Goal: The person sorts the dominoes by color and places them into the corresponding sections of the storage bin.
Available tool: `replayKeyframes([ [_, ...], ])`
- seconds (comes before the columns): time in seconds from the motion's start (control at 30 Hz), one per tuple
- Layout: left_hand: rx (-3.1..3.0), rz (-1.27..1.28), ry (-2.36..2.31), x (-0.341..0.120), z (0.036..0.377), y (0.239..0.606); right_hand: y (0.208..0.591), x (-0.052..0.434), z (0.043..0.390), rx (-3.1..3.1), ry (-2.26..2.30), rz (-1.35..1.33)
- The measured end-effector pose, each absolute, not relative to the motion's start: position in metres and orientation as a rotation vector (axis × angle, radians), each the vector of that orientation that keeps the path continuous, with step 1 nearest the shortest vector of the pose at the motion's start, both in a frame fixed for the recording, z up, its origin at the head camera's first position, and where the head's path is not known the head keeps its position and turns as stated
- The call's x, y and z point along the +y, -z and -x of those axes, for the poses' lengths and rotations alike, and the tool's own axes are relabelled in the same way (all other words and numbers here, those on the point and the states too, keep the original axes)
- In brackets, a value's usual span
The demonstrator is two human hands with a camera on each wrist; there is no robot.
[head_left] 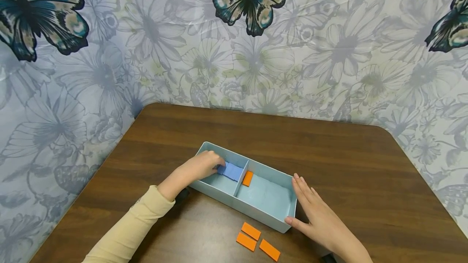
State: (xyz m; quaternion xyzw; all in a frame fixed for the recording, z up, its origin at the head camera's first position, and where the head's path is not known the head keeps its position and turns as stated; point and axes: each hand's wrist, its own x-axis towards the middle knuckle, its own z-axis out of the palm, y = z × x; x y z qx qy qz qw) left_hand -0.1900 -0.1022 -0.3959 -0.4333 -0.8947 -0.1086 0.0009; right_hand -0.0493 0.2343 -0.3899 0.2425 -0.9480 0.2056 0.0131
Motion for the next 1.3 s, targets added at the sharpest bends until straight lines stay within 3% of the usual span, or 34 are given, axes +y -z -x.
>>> replayKeyframes([
  [0.57,-2.802,1.343,0.353,-0.104,0.188,0.394,0.393,0.235,0.049,-2.92,-0.589,-0.796],
  [1.0,-2.691,1.109,0.917,-0.136,0.169,0.367,0.394,0.236,0.048,-2.889,-0.568,-0.788],
  [1.3,-2.714,0.98,1.118,-0.162,0.161,0.378,0.382,0.241,0.05,-2.827,-0.51,-0.85],
])
